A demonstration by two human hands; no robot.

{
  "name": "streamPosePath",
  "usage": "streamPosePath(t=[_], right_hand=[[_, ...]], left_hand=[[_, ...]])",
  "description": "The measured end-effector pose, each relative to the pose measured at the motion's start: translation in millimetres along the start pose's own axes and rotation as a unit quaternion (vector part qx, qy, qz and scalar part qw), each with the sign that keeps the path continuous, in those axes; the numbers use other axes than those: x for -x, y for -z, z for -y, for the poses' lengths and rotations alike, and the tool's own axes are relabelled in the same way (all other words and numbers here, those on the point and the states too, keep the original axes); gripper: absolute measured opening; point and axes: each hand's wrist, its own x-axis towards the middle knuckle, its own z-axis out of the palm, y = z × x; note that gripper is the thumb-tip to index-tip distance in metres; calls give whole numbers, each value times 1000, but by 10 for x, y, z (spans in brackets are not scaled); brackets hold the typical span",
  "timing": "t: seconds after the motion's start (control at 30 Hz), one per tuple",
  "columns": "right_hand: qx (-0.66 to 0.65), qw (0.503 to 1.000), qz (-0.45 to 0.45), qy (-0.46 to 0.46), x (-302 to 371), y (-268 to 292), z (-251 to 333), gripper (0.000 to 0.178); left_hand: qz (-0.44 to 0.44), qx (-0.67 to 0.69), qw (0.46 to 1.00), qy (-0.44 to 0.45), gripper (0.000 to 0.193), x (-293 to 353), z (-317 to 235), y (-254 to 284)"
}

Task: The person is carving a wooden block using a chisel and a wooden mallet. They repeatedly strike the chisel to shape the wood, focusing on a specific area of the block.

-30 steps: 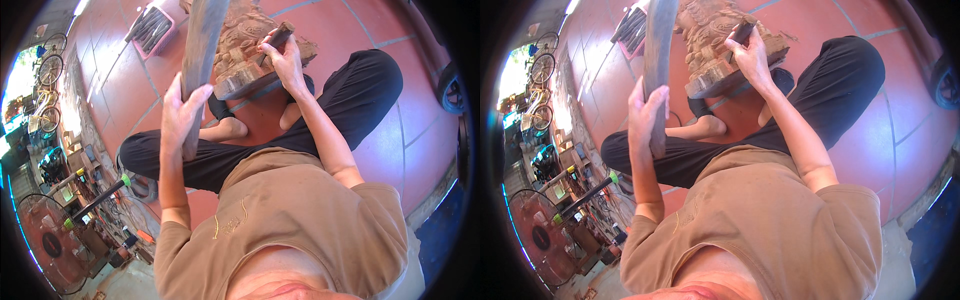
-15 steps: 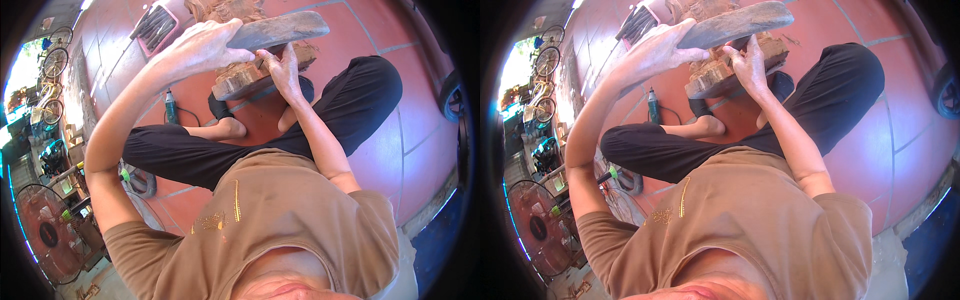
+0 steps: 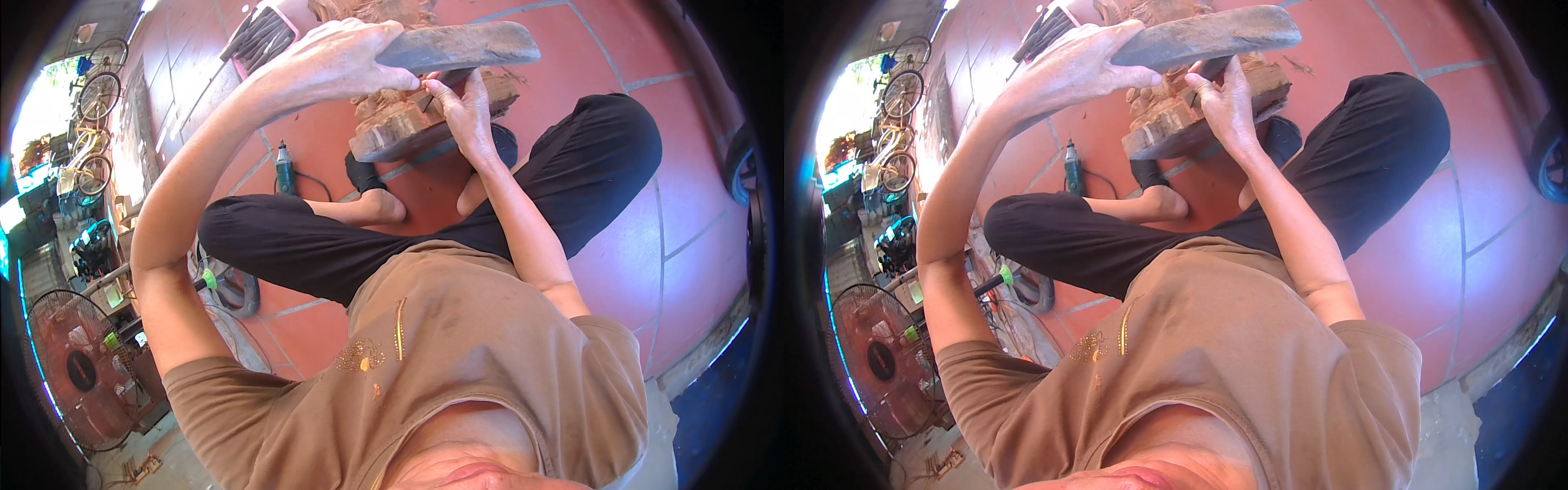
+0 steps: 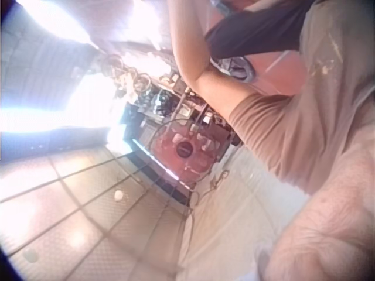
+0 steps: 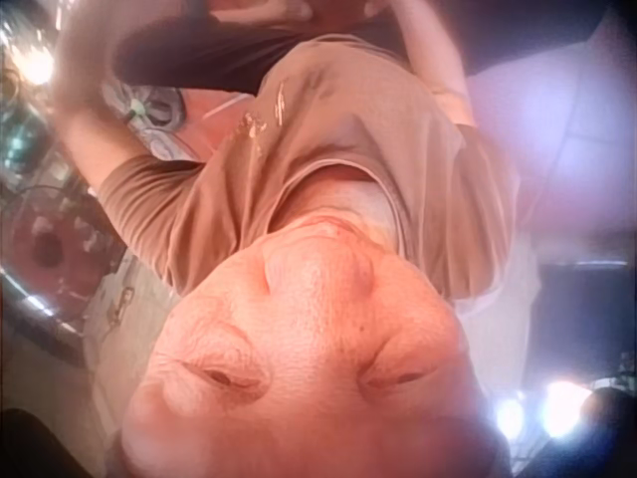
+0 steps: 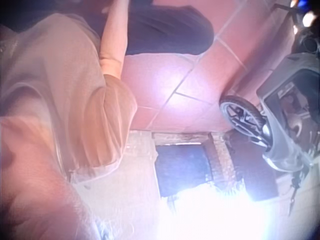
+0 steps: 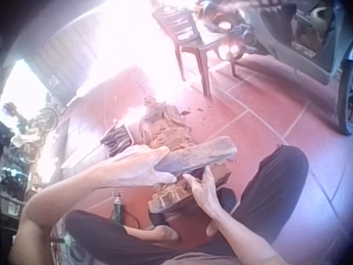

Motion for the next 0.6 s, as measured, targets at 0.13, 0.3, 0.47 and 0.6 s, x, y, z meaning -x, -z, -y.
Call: streamPosePath(t=[0.13,0.3,0.47,0.6], right_hand=[[-108,987,-44,-112,-9,44,141,26],[-83,991,-25,-101,-3,83,133,25],[-97,989,-46,-106,31,110,202,25],[-36,999,-15,-23,32,109,101,24]], left_hand=[[-30,45,998,26,67,106,124,-63],[-58,103,992,47,62,176,188,-83],[-57,115,991,40,62,202,129,-17],[-100,148,984,4,59,201,-80,36]])
